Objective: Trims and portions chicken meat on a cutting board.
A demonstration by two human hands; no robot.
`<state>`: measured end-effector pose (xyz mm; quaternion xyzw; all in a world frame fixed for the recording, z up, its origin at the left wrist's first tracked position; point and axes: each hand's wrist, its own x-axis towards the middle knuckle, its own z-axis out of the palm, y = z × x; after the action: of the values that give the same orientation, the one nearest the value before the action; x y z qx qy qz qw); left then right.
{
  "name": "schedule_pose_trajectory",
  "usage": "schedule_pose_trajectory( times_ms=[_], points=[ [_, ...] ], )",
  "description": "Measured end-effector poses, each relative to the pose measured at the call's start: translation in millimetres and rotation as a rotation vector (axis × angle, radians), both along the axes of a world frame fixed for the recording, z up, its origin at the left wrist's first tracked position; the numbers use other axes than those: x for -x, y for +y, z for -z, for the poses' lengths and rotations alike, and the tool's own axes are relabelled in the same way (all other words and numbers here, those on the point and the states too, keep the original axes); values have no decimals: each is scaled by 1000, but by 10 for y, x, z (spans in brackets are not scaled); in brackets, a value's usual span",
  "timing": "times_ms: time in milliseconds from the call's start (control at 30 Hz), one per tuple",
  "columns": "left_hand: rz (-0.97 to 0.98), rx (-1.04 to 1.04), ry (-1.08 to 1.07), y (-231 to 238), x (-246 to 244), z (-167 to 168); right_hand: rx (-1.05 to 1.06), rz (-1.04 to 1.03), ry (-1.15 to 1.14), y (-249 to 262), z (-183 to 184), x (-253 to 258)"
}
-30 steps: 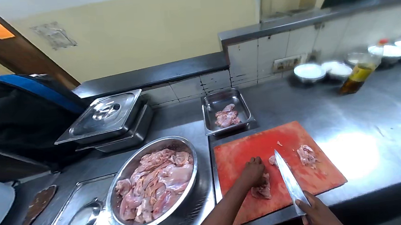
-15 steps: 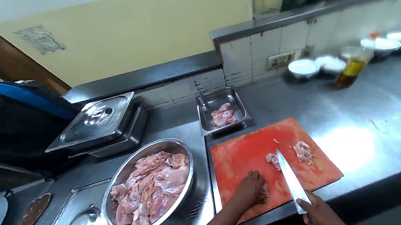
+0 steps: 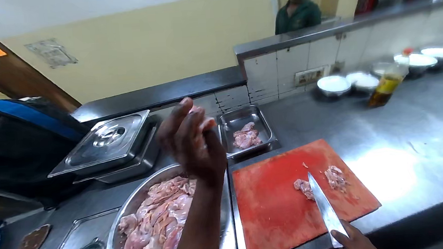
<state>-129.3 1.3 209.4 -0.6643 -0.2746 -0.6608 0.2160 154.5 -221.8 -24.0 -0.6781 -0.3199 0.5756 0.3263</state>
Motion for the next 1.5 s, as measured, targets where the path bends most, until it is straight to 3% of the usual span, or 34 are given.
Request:
schedule_pose_trajectory(
  times_ms=[67,133,167,267,333,467,533,600,700,767,933,1033,1100,1167,1300,1400,1500],
  points=[
    [-112,277,101,468,-50,395,-1,-6,6,3,-10,7],
    [-80,890,347,672,-126,960,3,0,0,-34,-27,6],
    [-32,1071,424,648,-239,1252,-5,10,-8,-46,-37,-15],
    [171,1382,701,234,-724,1948,-12,68,-19,-71,-43,-59],
    [247,1541,790,-56,-1071,2218,5,101,-23,-97,-33,-98],
    [156,1698,775,-214,-1496,2349,2,125,-9,-104,-28,-132],
    [218,1782,773,-185,-1567,2311,3,137,0,-115,-33,-137],
    [358,1850,699,-162,-1559,2216,7,142,5,-119,-28,-145],
    [591,1874,409,-91,-1452,2095,5,145,4,-133,-5,-161],
    [623,1815,331,-30,-1346,1915,3,153,7,-136,-17,-168],
    [453,1624,576,-139,-1044,1437,14,155,9,-76,-3,-151],
    [439,1574,950,-529,-827,1624,28,132,16,-46,20,-118],
    [538,1581,1186,-922,-624,1875,34,117,19,-44,31,-102],
    [681,1597,1279,-1195,-456,2025,36,117,16,-53,55,-97],
    [657,1681,1082,-1056,-467,1888,38,73,-9,-28,29,-62],
    [428,1616,817,-645,-640,1970,40,20,21,29,7,0],
    [220,1590,729,-241,-756,2284,41,-11,18,38,-7,71]
  ],
)
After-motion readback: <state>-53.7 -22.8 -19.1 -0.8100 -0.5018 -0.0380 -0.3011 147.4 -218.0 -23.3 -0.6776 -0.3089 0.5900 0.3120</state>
